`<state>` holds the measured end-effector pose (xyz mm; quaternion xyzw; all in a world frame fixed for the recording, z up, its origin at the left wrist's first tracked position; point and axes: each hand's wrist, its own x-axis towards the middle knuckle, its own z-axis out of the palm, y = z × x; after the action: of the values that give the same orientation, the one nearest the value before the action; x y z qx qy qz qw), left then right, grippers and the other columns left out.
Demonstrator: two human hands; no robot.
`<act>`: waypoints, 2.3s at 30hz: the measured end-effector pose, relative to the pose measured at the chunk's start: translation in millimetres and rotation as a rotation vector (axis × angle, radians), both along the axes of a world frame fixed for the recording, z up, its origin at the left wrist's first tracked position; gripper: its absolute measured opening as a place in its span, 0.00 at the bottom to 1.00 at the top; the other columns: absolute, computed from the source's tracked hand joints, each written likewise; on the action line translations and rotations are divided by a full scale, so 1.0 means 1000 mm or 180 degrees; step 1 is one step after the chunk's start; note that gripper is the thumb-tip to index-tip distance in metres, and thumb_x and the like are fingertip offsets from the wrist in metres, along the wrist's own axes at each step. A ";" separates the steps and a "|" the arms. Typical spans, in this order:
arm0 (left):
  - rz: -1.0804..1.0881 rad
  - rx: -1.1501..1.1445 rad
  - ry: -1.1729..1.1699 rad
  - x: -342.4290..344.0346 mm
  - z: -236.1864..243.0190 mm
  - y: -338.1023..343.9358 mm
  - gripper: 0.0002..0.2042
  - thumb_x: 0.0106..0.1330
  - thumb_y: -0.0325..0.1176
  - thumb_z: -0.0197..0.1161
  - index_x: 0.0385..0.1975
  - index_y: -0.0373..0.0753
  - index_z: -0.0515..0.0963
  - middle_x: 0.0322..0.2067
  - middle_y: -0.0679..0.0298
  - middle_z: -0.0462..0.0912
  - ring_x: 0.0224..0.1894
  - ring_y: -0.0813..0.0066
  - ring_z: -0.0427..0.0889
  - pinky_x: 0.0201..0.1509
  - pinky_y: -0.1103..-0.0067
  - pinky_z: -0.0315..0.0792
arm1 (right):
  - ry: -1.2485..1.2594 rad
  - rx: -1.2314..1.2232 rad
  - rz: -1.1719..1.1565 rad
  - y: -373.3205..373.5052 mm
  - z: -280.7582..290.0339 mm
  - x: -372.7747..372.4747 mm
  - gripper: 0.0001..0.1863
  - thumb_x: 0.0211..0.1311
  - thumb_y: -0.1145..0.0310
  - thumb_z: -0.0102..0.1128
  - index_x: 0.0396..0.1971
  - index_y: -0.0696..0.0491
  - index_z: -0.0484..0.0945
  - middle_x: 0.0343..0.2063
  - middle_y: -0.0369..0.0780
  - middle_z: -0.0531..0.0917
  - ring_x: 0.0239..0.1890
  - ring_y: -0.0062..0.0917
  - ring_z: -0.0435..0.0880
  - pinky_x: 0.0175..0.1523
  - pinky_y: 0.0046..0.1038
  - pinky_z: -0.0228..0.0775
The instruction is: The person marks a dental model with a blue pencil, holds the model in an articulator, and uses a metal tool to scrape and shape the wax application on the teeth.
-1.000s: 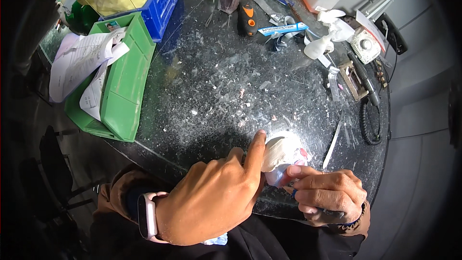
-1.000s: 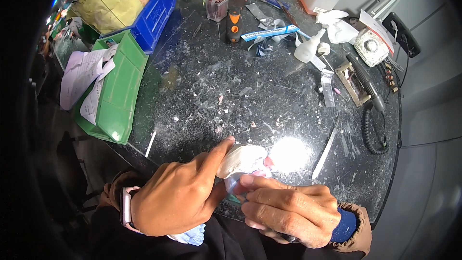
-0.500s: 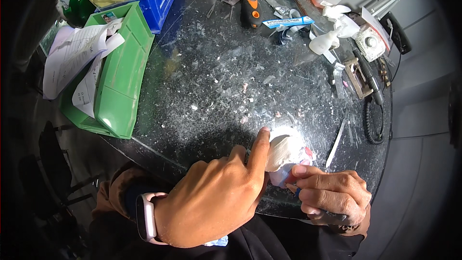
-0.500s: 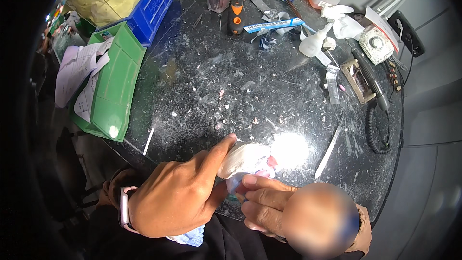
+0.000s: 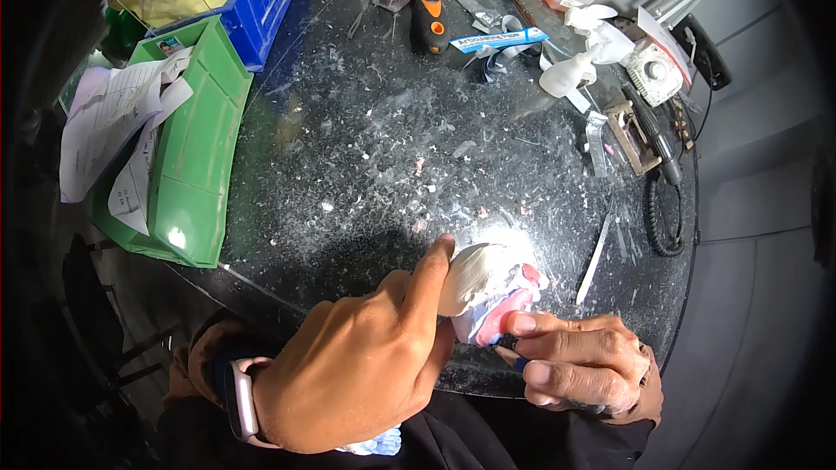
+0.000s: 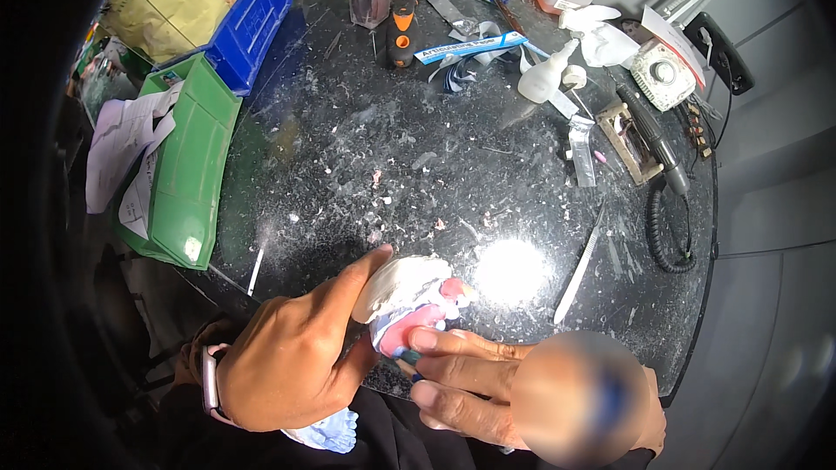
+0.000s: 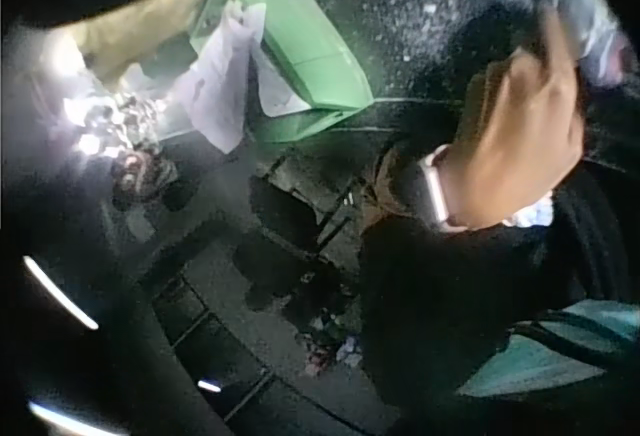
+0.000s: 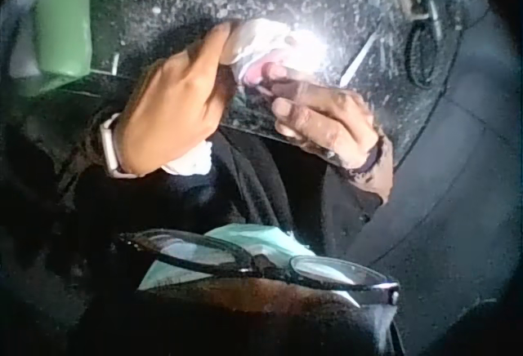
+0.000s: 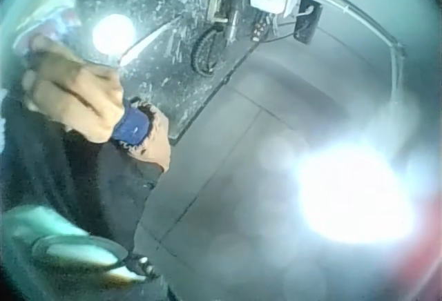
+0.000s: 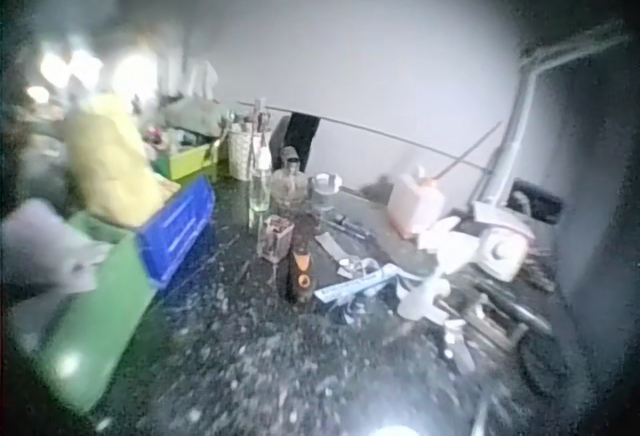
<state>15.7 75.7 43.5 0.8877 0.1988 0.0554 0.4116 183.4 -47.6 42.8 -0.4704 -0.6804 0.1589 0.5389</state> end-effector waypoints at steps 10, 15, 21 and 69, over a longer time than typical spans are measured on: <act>0.0107 -0.0265 0.0237 0.000 0.007 0.000 0.31 0.52 0.20 0.58 0.59 0.22 0.57 0.41 0.35 0.76 0.37 0.45 0.82 0.36 0.66 0.78 | -0.0207 -0.0049 -0.0103 0.001 -0.001 -0.002 0.12 0.43 0.82 0.69 0.32 0.63 0.81 0.28 0.48 0.82 0.38 0.39 0.84 0.43 0.31 0.82; 0.0126 -0.0276 0.0289 0.000 0.005 -0.001 0.31 0.52 0.20 0.58 0.59 0.23 0.57 0.42 0.35 0.75 0.38 0.44 0.81 0.38 0.66 0.78 | -0.0071 -0.0011 -0.0170 0.001 -0.002 -0.005 0.13 0.42 0.82 0.70 0.31 0.64 0.80 0.28 0.48 0.82 0.38 0.39 0.84 0.41 0.30 0.82; 0.0130 0.0033 -0.0043 -0.001 0.001 -0.001 0.27 0.57 0.28 0.56 0.55 0.21 0.60 0.26 0.45 0.77 0.20 0.55 0.81 0.22 0.70 0.76 | -0.0059 -0.0197 -0.0052 0.000 0.003 0.000 0.13 0.43 0.83 0.68 0.33 0.64 0.79 0.29 0.48 0.82 0.38 0.41 0.84 0.39 0.29 0.83; 0.0206 -0.0623 -0.1279 0.009 -0.002 -0.012 0.33 0.59 0.30 0.63 0.63 0.30 0.55 0.46 0.46 0.76 0.39 0.56 0.83 0.40 0.73 0.76 | 0.0281 0.0877 -0.0726 -0.012 0.000 0.020 0.12 0.69 0.68 0.42 0.45 0.60 0.65 0.35 0.46 0.69 0.40 0.32 0.80 0.52 0.36 0.76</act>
<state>24.3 63.5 41.9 0.8078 0.1457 0.2248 0.5251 203.5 -59.3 43.0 -0.4588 -0.6137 0.0226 0.6421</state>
